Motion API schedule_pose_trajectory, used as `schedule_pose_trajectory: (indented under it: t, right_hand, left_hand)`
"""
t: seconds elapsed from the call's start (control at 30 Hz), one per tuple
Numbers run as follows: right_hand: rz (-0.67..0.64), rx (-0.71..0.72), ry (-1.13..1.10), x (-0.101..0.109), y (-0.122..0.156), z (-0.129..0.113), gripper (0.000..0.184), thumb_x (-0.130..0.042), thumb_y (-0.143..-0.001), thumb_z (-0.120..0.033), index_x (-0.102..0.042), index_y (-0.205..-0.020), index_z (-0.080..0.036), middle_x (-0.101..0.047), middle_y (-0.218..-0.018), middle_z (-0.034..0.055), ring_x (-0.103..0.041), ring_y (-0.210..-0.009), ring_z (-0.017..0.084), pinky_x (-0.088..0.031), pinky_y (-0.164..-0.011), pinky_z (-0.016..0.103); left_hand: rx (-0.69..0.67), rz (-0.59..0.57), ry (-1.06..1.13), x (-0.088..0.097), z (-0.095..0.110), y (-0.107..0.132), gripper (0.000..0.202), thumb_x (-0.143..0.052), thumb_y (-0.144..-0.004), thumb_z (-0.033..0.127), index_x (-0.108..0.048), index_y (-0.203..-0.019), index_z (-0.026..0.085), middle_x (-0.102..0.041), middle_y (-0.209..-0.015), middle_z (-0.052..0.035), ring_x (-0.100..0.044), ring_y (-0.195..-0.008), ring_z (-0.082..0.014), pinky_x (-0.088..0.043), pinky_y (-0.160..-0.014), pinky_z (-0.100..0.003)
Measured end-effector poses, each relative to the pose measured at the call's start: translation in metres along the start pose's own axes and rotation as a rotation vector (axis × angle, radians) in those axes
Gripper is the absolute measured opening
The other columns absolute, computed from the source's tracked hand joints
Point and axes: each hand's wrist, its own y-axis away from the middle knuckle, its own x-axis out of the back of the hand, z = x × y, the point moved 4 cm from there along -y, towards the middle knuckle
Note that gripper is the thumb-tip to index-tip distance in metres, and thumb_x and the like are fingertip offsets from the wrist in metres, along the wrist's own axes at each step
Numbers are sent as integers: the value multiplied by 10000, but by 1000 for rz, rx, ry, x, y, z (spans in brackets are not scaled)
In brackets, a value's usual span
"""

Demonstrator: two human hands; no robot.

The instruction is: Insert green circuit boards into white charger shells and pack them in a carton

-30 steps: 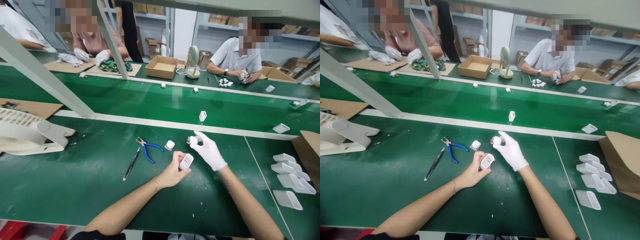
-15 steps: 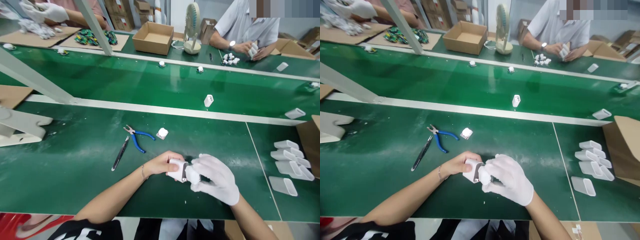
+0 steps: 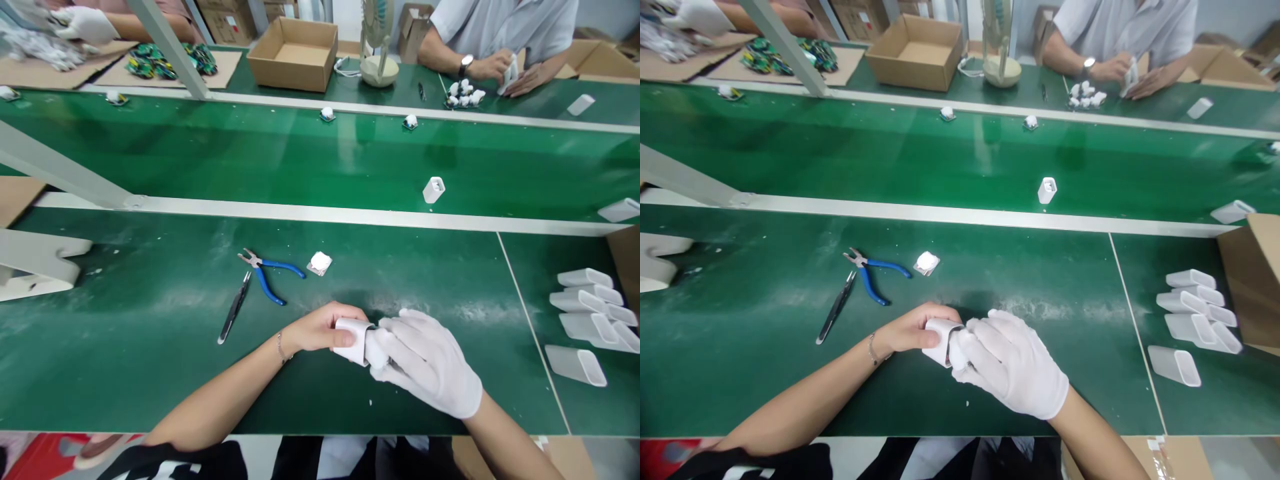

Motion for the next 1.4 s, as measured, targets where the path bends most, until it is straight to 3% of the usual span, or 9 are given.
schedule_pose_trajectory:
  t: [0.13, 0.3, 0.47, 0.63, 0.77, 0.9, 1.03, 1.2, 1.4]
  right_hand:
    - [-95, -134, -342, -7, -5, 6, 218, -490, -919, -378, -635, -952, -219, -670, -844, 52, -626, -731, 183, -567, -741, 378]
    - [-230, -720, -1126, -35, 10, 20, 493, -594, -877, -398, -460, -1339, -292, -541, -1339, 103, -595, -1157, 232, -537, -919, 394]
    - [-386, -969, -1796, -60, 17, 1, 735, -721, -776, -391, -332, -1395, -316, -548, -1334, 114, -695, -975, 250, -583, -831, 428]
    - [-305, -911, -1529, -56, 14, 6, 604, -646, -794, -541, -467, -1302, -268, -589, -1253, 100, -654, -1051, 247, -575, -840, 379]
    - [-150, -662, -1114, -32, 14, 14, 532, -394, -926, -571, -410, -1370, -277, -535, -1328, 104, -539, -1206, 246, -459, -1014, 435]
    - [8, -305, -744, -8, 7, 2, 587, -385, -936, -459, -222, -1466, -267, -491, -1382, 113, -424, -1313, 283, -382, -1064, 498]
    - [-4, -98, -572, -3, -3, -11, 665, -380, -904, -515, -198, -1472, -222, -639, -1192, 103, -523, -1217, 280, -422, -1016, 465]
    - [64, -30, -367, -3, -4, -14, 679, -506, -825, -510, -327, -1407, -208, -707, -1043, 80, -622, -1061, 276, -417, -990, 448]
    - [-112, -152, -314, -7, -11, -17, 374, -474, -809, -443, -568, -1086, -210, -699, -979, 71, -653, -949, 236, -359, -1047, 444]
  left_hand:
    - [-26, -17, 2, -3, 1, 0, 578, -673, -669, 666, -605, -831, 116, -536, -664, -9, -463, -539, -91, -369, -468, -185]
    - [-74, -164, 159, -14, 0, -1, 516, -610, -784, 595, -572, -998, 127, -592, -636, -21, -467, -403, -71, -345, -393, -179]
    - [-38, -189, 223, -21, -2, 0, 459, -638, -785, 554, -578, -963, 135, -551, -578, 8, -452, -376, -62, -274, -346, -165]
    - [-17, -192, 348, -27, -6, -1, 476, -709, -724, 537, -577, -935, 131, -552, -578, 5, -440, -372, -56, -227, -327, -151]
    - [-7, -334, 597, -37, -8, -2, 476, -704, -708, 547, -571, -867, 119, -605, -582, -44, -403, -316, -55, -234, -288, -151]
    - [10, -372, 721, -37, -13, -3, 470, -692, -705, 548, -569, -803, 105, -595, -538, -44, -326, -250, -37, -213, -241, -144]
    - [12, -339, 749, -33, -17, -5, 489, -690, -699, 553, -574, -867, 109, -568, -498, -22, -282, -223, -36, -186, -221, -135]
    - [5, -288, 782, -33, -18, -6, 436, -690, -732, 506, -569, -956, 152, -552, -537, 5, -254, -249, -18, -153, -242, -111]
    - [-16, -292, 713, -32, -19, -6, 332, -628, -827, 430, -583, -976, 138, -534, -578, 12, -290, -315, -15, -183, -289, -114]
